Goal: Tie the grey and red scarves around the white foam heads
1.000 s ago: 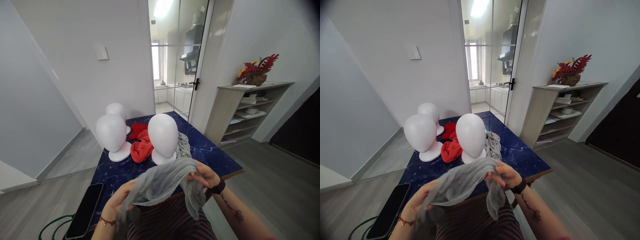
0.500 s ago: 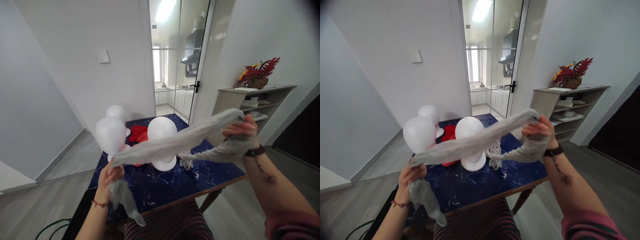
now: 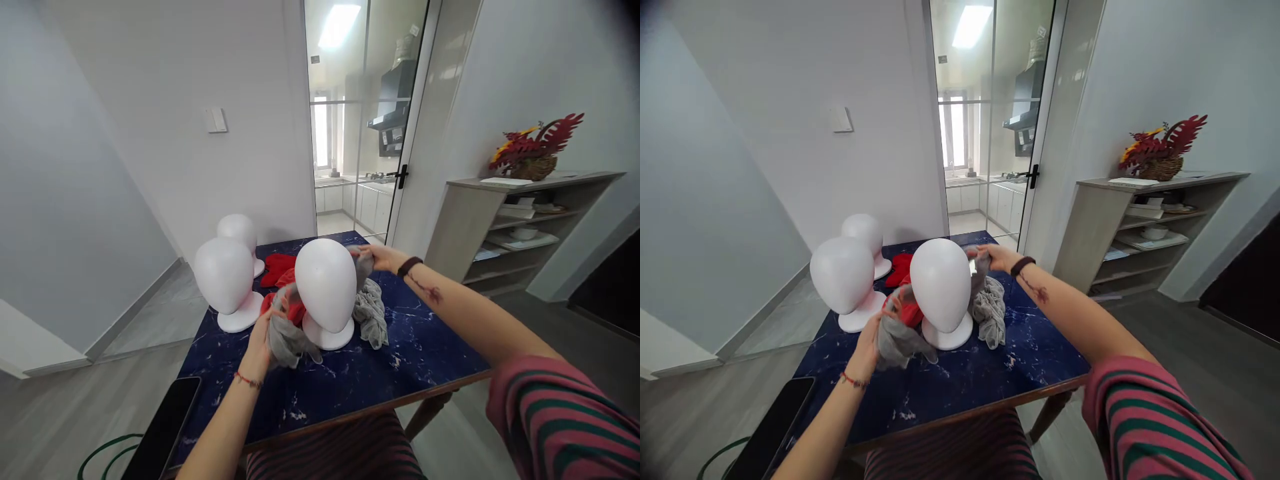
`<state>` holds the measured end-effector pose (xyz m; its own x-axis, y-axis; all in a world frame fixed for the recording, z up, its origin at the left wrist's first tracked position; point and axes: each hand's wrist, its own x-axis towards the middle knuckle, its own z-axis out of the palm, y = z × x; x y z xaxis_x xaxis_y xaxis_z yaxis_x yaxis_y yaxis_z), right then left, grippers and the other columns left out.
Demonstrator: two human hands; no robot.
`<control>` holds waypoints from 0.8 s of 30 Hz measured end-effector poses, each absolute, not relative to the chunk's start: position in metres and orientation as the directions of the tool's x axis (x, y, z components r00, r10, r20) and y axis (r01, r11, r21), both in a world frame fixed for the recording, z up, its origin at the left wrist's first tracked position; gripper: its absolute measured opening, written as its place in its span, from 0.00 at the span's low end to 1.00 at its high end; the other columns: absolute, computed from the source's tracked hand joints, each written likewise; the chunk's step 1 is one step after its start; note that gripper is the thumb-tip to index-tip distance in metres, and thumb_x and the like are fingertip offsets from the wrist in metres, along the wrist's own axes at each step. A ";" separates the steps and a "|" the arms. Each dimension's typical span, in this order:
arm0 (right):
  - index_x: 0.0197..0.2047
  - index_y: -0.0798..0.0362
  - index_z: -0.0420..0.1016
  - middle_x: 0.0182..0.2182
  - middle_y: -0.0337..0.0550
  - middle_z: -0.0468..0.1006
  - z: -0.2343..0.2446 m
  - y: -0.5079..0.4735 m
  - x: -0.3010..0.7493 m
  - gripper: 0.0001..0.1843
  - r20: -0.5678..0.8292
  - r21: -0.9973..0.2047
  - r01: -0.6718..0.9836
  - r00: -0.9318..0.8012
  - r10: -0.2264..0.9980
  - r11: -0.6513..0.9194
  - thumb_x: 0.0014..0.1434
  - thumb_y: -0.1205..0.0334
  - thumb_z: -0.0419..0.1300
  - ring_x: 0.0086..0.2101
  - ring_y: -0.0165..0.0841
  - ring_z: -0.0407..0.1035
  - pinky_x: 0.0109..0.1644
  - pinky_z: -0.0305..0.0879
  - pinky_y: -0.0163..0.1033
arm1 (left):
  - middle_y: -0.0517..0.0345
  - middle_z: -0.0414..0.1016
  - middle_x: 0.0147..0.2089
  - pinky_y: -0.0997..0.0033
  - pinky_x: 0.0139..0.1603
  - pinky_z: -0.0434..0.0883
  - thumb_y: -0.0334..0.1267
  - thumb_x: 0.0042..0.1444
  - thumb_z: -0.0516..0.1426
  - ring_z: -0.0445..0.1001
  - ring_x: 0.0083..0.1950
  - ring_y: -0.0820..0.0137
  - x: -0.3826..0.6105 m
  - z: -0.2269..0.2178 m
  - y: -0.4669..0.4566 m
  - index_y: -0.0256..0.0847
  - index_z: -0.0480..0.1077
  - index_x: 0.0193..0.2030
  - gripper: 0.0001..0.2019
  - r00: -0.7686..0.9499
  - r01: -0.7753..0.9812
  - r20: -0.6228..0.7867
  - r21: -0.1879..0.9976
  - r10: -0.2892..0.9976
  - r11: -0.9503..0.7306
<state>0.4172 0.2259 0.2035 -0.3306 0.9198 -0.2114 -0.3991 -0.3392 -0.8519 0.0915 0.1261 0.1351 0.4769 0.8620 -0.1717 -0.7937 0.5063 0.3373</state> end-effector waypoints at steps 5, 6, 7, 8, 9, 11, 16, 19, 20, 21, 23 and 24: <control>0.33 0.61 0.65 0.16 0.34 0.66 0.121 0.163 0.411 0.16 -0.513 -0.714 -0.313 -0.375 0.772 -0.627 0.66 0.69 0.40 0.11 0.18 0.53 0.15 0.55 0.21 | 0.56 0.78 0.41 0.83 0.30 0.70 0.27 0.57 0.50 0.73 0.28 0.80 0.132 0.079 0.069 0.42 0.62 0.59 0.22 0.568 -0.720 -0.373 0.207 0.734 0.662; 0.34 0.61 0.65 0.16 0.34 0.65 0.108 0.153 0.407 0.15 -0.566 -0.663 -0.306 -0.393 0.725 -0.683 0.66 0.67 0.41 0.12 0.19 0.54 0.15 0.57 0.22 | 0.54 0.79 0.41 0.80 0.32 0.71 0.28 0.58 0.50 0.74 0.28 0.78 0.144 0.070 0.059 0.40 0.64 0.58 0.21 0.579 -0.695 -0.414 0.199 0.702 0.691; 0.35 0.62 0.65 0.16 0.34 0.65 0.095 0.144 0.401 0.14 -0.609 -0.611 -0.307 -0.407 0.681 -0.729 0.66 0.66 0.42 0.12 0.19 0.55 0.17 0.59 0.23 | 0.52 0.78 0.41 0.77 0.35 0.72 0.29 0.58 0.50 0.75 0.30 0.76 0.155 0.063 0.051 0.37 0.65 0.57 0.20 0.579 -0.677 -0.437 0.212 0.688 0.705; 0.36 0.61 0.65 0.17 0.35 0.66 0.085 0.136 0.395 0.13 -0.639 -0.566 -0.315 -0.416 0.647 -0.762 0.66 0.65 0.44 0.13 0.20 0.57 0.18 0.61 0.23 | 0.50 0.78 0.41 0.73 0.38 0.72 0.31 0.58 0.50 0.76 0.32 0.73 0.165 0.058 0.045 0.36 0.66 0.56 0.18 0.579 -0.650 -0.455 0.243 0.676 0.720; 0.37 0.61 0.64 0.19 0.36 0.68 0.076 0.130 0.390 0.12 -0.656 -0.535 -0.326 -0.420 0.627 -0.779 0.66 0.65 0.44 0.14 0.20 0.59 0.20 0.63 0.25 | 0.48 0.78 0.41 0.69 0.41 0.72 0.32 0.58 0.51 0.77 0.35 0.69 0.173 0.054 0.041 0.34 0.67 0.54 0.17 0.579 -0.627 -0.458 0.279 0.675 0.727; 0.39 0.61 0.63 0.22 0.39 0.71 0.066 0.123 0.381 0.09 -0.654 -0.535 -0.350 -0.406 0.639 -0.769 0.65 0.66 0.45 0.16 0.21 0.62 0.23 0.67 0.27 | 0.46 0.78 0.40 0.65 0.46 0.71 0.34 0.57 0.53 0.77 0.40 0.65 0.181 0.051 0.040 0.31 0.70 0.49 0.15 0.585 -0.581 -0.440 0.359 0.681 0.731; 0.42 0.60 0.63 0.25 0.42 0.75 0.067 0.120 0.375 0.08 -0.612 -0.594 -0.360 -0.378 0.694 -0.720 0.65 0.65 0.46 0.17 0.24 0.65 0.25 0.69 0.32 | 0.46 0.78 0.35 0.67 0.48 0.67 0.33 0.55 0.55 0.76 0.40 0.65 0.166 0.061 0.057 0.29 0.73 0.38 0.09 0.598 -0.467 -0.379 0.551 0.706 0.691; 0.42 0.61 0.63 0.26 0.44 0.75 0.066 0.120 0.375 0.09 -0.600 -0.628 -0.341 -0.361 0.714 -0.700 0.65 0.66 0.46 0.17 0.25 0.66 0.26 0.70 0.33 | 0.49 0.77 0.31 0.69 0.45 0.66 0.38 0.54 0.58 0.75 0.37 0.65 0.148 0.063 0.064 0.31 0.74 0.33 0.10 0.630 -0.242 -0.402 0.712 0.665 0.659; 0.42 0.61 0.63 0.26 0.44 0.75 0.065 0.119 0.374 0.09 -0.597 -0.639 -0.336 -0.352 0.721 -0.692 0.65 0.66 0.46 0.18 0.25 0.66 0.27 0.70 0.33 | 0.50 0.76 0.28 0.69 0.42 0.65 0.39 0.53 0.59 0.74 0.35 0.65 0.142 0.063 0.066 0.32 0.74 0.30 0.10 0.615 -0.130 -0.419 0.782 0.668 0.610; 0.42 0.61 0.63 0.26 0.44 0.76 0.063 0.119 0.373 0.09 -0.593 -0.648 -0.335 -0.343 0.729 -0.685 0.65 0.66 0.46 0.18 0.25 0.67 0.26 0.70 0.34 | 0.51 0.74 0.25 0.70 0.40 0.64 0.41 0.52 0.59 0.73 0.33 0.65 0.136 0.063 0.068 0.32 0.73 0.27 0.12 0.573 -0.021 -0.427 0.845 0.699 0.534; 0.42 0.60 0.64 0.25 0.44 0.76 0.059 0.118 0.372 0.10 -0.582 -0.663 -0.335 -0.331 0.742 -0.670 0.65 0.65 0.45 0.18 0.26 0.67 0.26 0.70 0.33 | 0.55 0.69 0.20 0.71 0.36 0.61 0.42 0.48 0.61 0.70 0.29 0.66 0.128 0.061 0.073 0.35 0.70 0.21 0.13 0.386 0.117 -0.349 0.937 0.854 0.329; 0.42 0.60 0.64 0.25 0.43 0.76 0.057 0.117 0.371 0.10 -0.576 -0.671 -0.334 -0.328 0.749 -0.662 0.65 0.65 0.45 0.18 0.26 0.67 0.25 0.70 0.33 | 0.57 0.68 0.20 0.71 0.35 0.60 0.42 0.46 0.63 0.69 0.29 0.66 0.127 0.059 0.077 0.36 0.69 0.21 0.12 0.243 0.141 -0.252 0.965 0.937 0.223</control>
<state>0.3707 0.1174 0.0571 -0.3279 0.7489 -0.5758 -0.3343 -0.6621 -0.6708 0.1268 0.0771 0.0592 0.2427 0.9367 -0.2524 0.1406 0.2235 0.9645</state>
